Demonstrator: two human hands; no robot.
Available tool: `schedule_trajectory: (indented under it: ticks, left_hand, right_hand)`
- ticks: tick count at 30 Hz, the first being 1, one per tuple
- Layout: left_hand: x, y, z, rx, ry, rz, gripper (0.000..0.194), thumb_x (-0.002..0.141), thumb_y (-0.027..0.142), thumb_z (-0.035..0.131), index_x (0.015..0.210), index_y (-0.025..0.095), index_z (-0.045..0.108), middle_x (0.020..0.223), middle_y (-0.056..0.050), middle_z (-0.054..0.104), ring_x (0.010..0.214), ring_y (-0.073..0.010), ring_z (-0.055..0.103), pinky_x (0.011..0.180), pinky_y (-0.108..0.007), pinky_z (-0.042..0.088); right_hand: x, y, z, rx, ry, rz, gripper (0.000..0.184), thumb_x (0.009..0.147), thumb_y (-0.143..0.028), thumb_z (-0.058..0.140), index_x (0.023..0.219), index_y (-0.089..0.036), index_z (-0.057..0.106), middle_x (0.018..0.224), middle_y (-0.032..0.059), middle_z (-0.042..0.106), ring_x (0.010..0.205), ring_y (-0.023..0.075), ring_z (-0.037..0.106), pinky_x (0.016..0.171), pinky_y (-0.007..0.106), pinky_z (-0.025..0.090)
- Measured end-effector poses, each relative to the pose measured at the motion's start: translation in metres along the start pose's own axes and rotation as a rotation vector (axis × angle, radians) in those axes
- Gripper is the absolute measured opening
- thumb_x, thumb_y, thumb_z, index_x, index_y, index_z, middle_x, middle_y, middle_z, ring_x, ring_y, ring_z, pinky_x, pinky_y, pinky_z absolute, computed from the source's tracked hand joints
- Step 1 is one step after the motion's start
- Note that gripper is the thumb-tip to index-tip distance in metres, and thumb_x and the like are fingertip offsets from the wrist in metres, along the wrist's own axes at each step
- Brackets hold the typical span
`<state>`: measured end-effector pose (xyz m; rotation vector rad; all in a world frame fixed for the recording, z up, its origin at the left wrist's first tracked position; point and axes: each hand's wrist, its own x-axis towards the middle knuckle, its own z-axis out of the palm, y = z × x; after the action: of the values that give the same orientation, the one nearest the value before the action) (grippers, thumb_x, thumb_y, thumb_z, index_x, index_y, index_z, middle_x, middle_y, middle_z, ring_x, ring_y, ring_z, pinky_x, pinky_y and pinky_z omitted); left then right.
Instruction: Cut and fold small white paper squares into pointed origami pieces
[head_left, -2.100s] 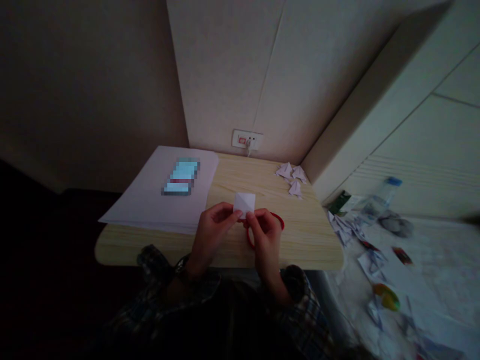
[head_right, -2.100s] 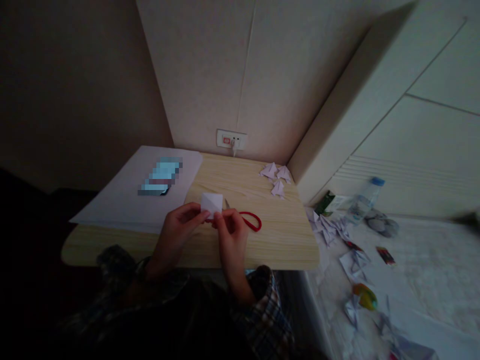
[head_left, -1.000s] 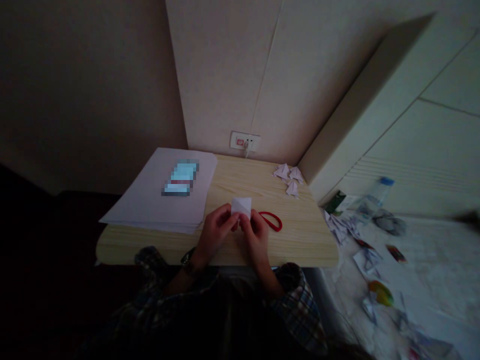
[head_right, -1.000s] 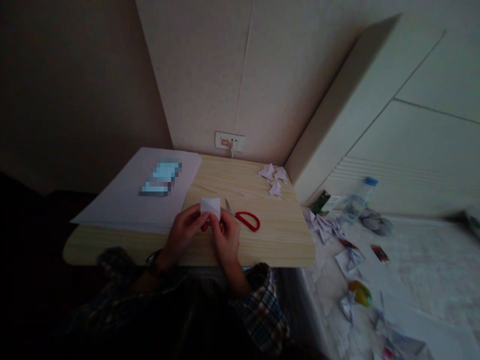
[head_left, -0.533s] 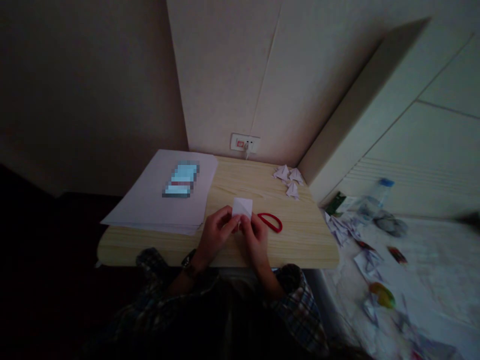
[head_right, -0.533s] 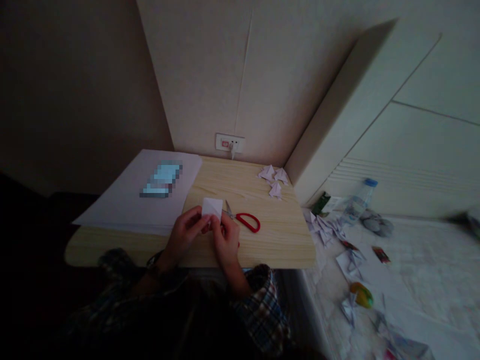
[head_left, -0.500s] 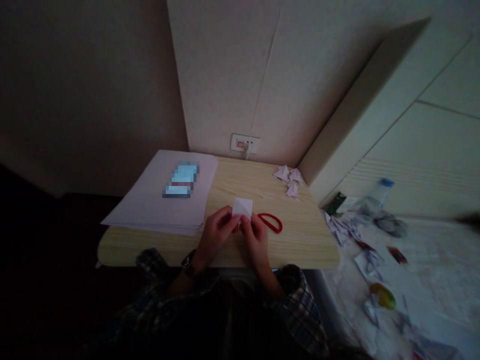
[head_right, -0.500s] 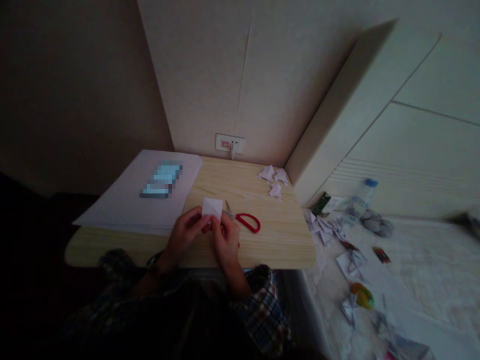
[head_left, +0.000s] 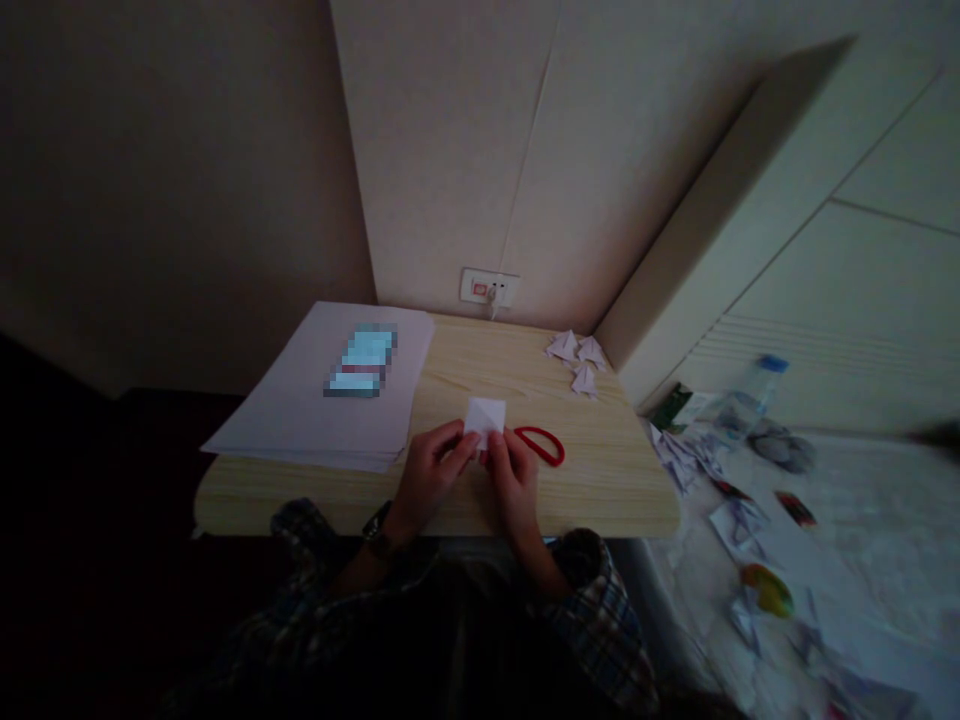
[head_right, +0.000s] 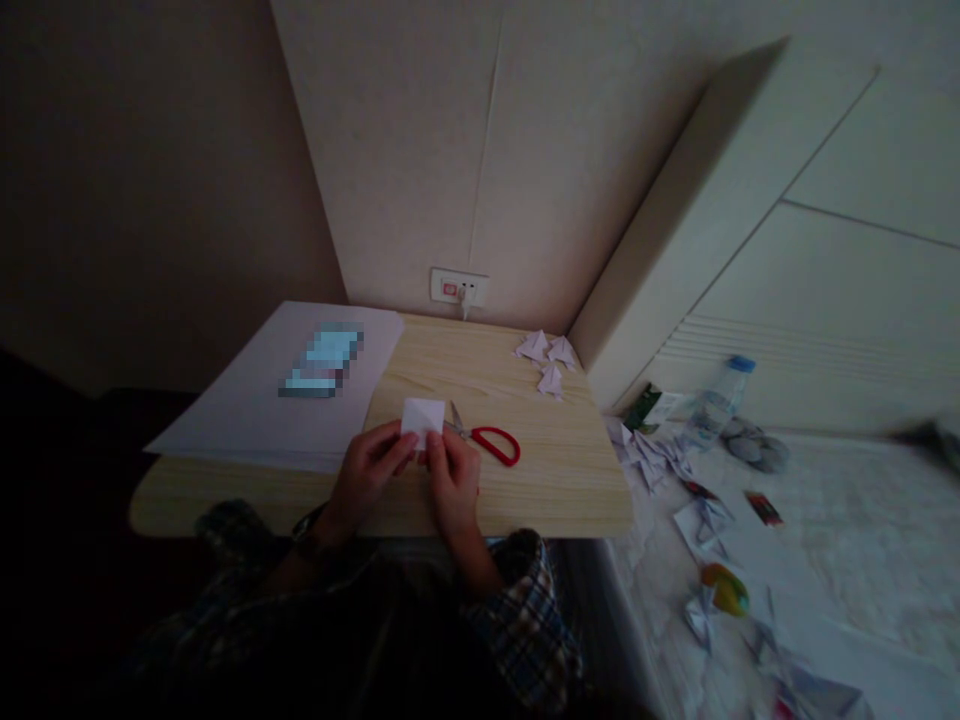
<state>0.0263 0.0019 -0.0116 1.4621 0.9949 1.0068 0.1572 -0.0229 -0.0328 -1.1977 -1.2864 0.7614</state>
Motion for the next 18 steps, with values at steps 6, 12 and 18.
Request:
schedule_trajectory:
  ticks: [6,12,18]
  left_hand:
    - [-0.002,0.003,0.000,-0.041,0.025,0.044,0.035,0.097,0.035,0.064,0.127,0.017,0.062,0.127,-0.010,0.066,0.105,-0.0254,0.068,0.087,-0.046,0.060]
    - [-0.011,0.026,-0.001,-0.146,0.143,0.161,0.041,0.094,0.044,0.064,0.064,0.018,0.055,0.055,0.006,0.047,0.050,-0.0096,0.046,0.049,-0.023,0.041]
    - [0.000,0.070,0.000,-0.242,0.234,0.306,0.035,0.092,0.032,0.065,0.062,0.020,0.054,0.053,0.006,0.043,0.047,-0.0090,0.036,0.045,-0.024,0.030]
  right_hand:
    - [-0.001,-0.019,0.005,0.033,0.050,-0.004,0.036,0.101,-0.045,0.055,0.080,-0.017,0.063,0.071,-0.0026,0.061,0.059,0.0116,0.057,0.058,0.027,0.050]
    - [0.000,-0.063,0.003,0.091,0.005,-0.008,0.045,0.094,-0.046,0.055,0.057,-0.022,0.048,0.051,-0.0059,0.042,0.049,0.0119,0.039,0.049,0.027,0.031]
    - [0.022,-0.100,0.002,0.142,0.003,-0.100,0.040,0.093,-0.040,0.056,0.058,-0.022,0.051,0.053,-0.0052,0.045,0.052,0.0118,0.040,0.051,0.027,0.031]
